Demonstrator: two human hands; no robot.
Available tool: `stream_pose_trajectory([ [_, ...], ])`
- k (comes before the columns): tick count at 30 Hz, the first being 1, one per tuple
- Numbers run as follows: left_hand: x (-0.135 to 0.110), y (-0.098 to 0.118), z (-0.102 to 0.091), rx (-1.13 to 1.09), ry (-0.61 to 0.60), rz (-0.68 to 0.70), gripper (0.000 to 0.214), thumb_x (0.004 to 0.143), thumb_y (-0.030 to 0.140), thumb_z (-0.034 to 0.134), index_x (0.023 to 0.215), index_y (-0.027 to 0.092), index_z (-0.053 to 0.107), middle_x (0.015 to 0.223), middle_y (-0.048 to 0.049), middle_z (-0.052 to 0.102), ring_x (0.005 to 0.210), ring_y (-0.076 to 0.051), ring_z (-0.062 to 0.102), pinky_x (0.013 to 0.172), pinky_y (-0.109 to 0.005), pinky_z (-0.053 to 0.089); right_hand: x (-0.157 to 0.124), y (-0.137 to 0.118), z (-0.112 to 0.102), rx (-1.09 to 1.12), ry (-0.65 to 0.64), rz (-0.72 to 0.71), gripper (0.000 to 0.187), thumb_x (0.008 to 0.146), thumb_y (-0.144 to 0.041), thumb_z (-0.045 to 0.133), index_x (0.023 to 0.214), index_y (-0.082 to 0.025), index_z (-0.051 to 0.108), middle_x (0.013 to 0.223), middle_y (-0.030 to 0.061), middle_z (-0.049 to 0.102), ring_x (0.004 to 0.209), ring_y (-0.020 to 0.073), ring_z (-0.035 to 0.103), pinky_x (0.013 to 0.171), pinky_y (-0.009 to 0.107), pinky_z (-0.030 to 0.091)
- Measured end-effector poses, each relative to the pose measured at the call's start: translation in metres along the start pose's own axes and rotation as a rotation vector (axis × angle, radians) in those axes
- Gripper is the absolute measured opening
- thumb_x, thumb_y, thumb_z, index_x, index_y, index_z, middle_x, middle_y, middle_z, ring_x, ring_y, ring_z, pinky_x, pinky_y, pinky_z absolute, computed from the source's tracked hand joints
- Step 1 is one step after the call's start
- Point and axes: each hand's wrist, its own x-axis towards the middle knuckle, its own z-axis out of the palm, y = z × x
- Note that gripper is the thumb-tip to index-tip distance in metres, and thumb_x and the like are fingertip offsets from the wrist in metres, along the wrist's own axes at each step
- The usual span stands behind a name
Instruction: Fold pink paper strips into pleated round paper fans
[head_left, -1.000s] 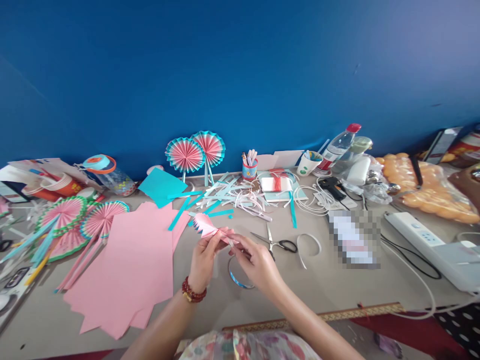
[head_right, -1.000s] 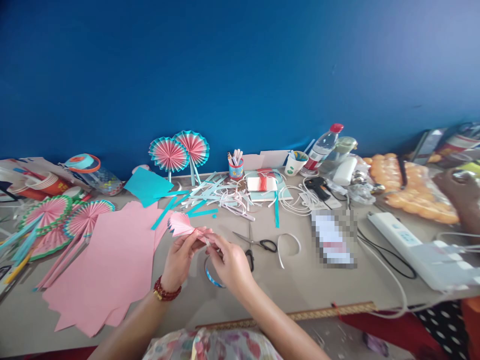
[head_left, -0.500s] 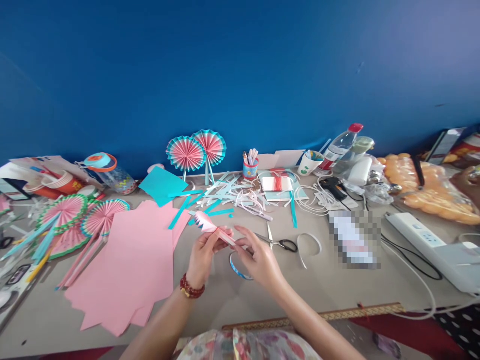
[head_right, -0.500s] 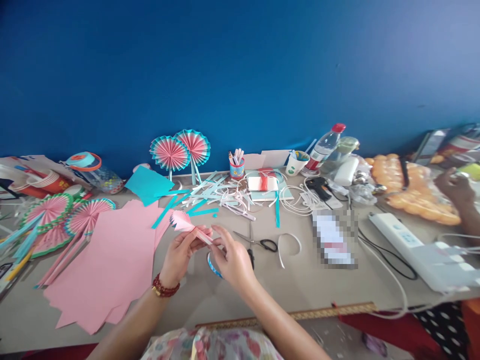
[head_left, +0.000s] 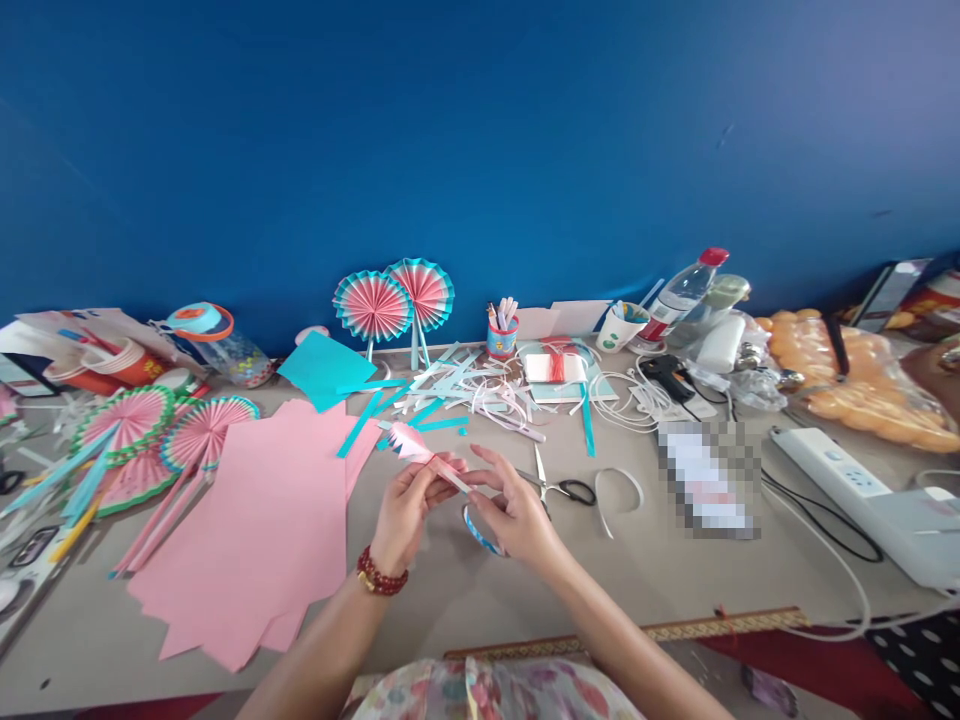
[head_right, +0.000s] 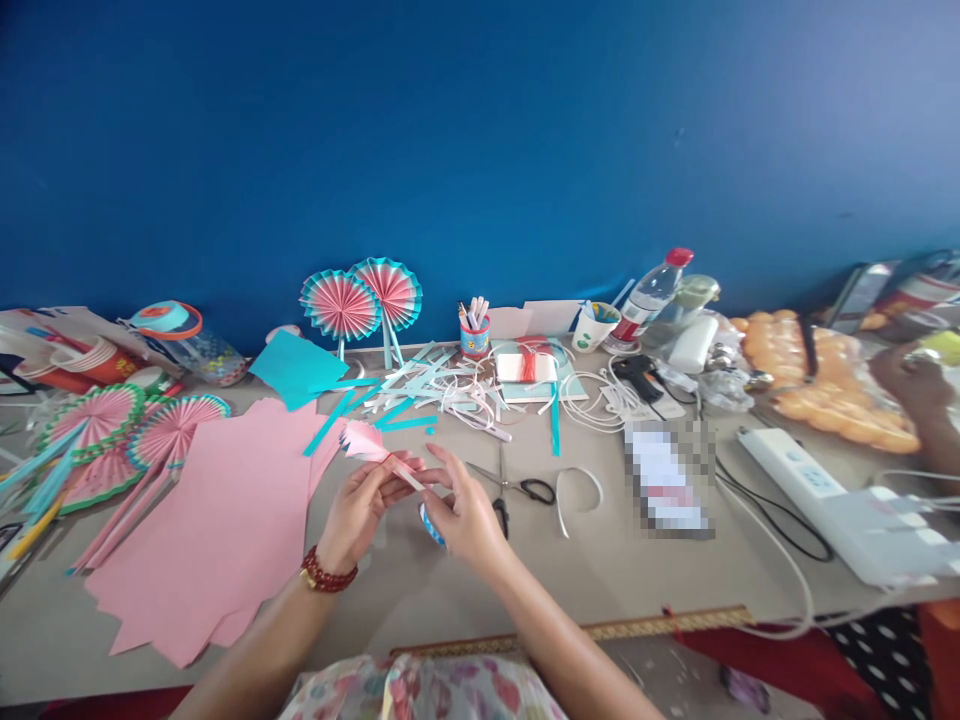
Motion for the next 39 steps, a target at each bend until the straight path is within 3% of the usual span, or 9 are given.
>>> stream_pose_trajectory([
  [6, -0.001, 0.001, 0.001, 0.008, 0.007, 0.003, 0.033, 0.08, 0.041, 0.068, 0.097, 0.014, 0.071, 0.107, -0.0139, 0.074, 0.101, -0.03, 0.069, 0.092, -0.043, 0.051, -0.006, 0.003, 0.002, -0.065, 0.012, -0.036, 0.051, 0.092, -0.022, 0.047, 0.141, -0.025, 0.035, 0.116, 0.0098, 0.068, 0.071, 0.0151, 0.068, 0.052, 0.021, 0.048],
  [12, -0.004, 0.004, 0.005, 0.028, -0.007, -0.011, 0.036, 0.081, 0.043, 0.066, 0.101, 0.013, 0.069, 0.109, -0.0146, 0.073, 0.093, -0.029, 0.072, 0.09, -0.043, 0.051, -0.01, 0.008, 0.003, -0.09, 0.051, -0.108, 0.05, 0.094, -0.02, 0.045, 0.142, -0.027, 0.035, 0.124, 0.0088, 0.065, 0.104, 0.0199, 0.065, 0.066, 0.023, 0.053],
  [17, -0.003, 0.003, 0.005, 0.041, 0.0, -0.02, 0.034, 0.081, 0.043, 0.066, 0.101, 0.015, 0.068, 0.11, -0.0131, 0.073, 0.09, -0.028, 0.072, 0.087, -0.04, 0.053, -0.013, 0.003, 0.004, -0.178, 0.064, -0.142, 0.05, 0.092, -0.017, 0.045, 0.141, -0.027, 0.035, 0.125, 0.0082, 0.065, 0.103, 0.0199, 0.067, 0.077, 0.027, 0.055],
  [23, -0.001, 0.001, 0.003, 0.027, 0.006, -0.027, 0.033, 0.081, 0.042, 0.067, 0.1, 0.016, 0.069, 0.11, -0.0128, 0.073, 0.099, -0.028, 0.07, 0.09, -0.04, 0.052, -0.02, 0.001, 0.008, -0.322, 0.18, -0.165, 0.045, 0.093, -0.019, 0.045, 0.137, -0.026, 0.037, 0.133, 0.0094, 0.059, 0.115, 0.0216, 0.061, 0.09, 0.034, 0.052],
  [29, -0.002, 0.002, 0.002, -0.009, -0.009, -0.018, 0.039, 0.081, 0.042, 0.067, 0.103, 0.011, 0.068, 0.109, -0.0175, 0.072, 0.104, -0.032, 0.068, 0.09, -0.043, 0.052, -0.021, 0.003, 0.007, -0.347, 0.141, -0.179, 0.053, 0.094, -0.017, 0.041, 0.144, -0.027, 0.028, 0.136, 0.0087, 0.057, 0.115, 0.0198, 0.061, 0.089, 0.032, 0.053],
  [39, -0.004, 0.007, 0.001, -0.052, -0.019, -0.041, 0.035, 0.081, 0.037, 0.068, 0.102, 0.009, 0.069, 0.109, -0.0188, 0.072, 0.107, -0.033, 0.066, 0.089, -0.042, 0.053, -0.019, 0.01, 0.008, -0.352, 0.159, -0.141, 0.055, 0.093, -0.018, 0.043, 0.145, -0.028, 0.028, 0.135, 0.0083, 0.058, 0.118, 0.0208, 0.06, 0.089, 0.033, 0.054],
])
